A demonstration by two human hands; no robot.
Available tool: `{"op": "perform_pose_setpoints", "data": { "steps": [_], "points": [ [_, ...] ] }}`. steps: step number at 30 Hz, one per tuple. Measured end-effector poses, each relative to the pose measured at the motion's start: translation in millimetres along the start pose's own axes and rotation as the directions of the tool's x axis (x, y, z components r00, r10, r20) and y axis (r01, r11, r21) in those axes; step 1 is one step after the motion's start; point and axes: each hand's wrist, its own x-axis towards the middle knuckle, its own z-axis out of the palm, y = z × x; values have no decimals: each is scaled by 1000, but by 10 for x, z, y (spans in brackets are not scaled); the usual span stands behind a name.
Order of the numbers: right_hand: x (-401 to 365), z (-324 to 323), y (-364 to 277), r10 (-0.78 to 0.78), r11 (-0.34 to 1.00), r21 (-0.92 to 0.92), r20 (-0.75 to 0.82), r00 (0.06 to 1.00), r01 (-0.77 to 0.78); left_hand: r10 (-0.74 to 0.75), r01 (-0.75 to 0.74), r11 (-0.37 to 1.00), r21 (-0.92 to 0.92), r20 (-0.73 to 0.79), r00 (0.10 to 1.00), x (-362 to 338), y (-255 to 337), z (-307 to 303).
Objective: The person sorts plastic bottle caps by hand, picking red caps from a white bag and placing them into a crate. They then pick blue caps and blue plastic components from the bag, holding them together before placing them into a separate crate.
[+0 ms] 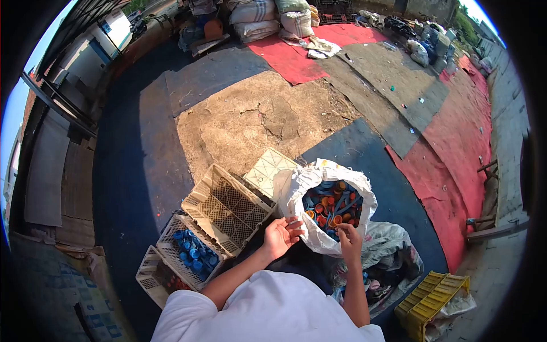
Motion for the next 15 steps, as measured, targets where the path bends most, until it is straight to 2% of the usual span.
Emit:
{"op": "perform_pose_setpoints", "data": {
  "steps": [1, 4, 5, 9, 12, 15],
  "points": [
    [26, -32, 20, 2, 1000, -11, 4, 1000, -2, -11, 11, 1000, -9, -16, 1000, 14, 15, 88],
    [54, -69, 40, 7, 1000, 0, -22, 1000, -7, 34, -23, 994, -107, 95, 995, 164, 21, 207],
    [58, -61, 52, 14, 1000, 11, -40, 999, -13, 46, -37, 993, -113, 76, 996, 232, 16, 202],
    [45, 37, 27, -20, 998, -54, -94, 995, 15, 26, -17, 995, -102, 86, 996, 368, 35, 296],
    [36, 95, 42, -43, 992, -121, -119, 992, 28, -3, 17, 997, -79, 171, 985, 405, 97, 382],
    [116, 205, 125, -3, 995, -97, -135, 991, -10, -36, 54, 997, -60, 259, 965, 443, 253, 457]
  ]
}}
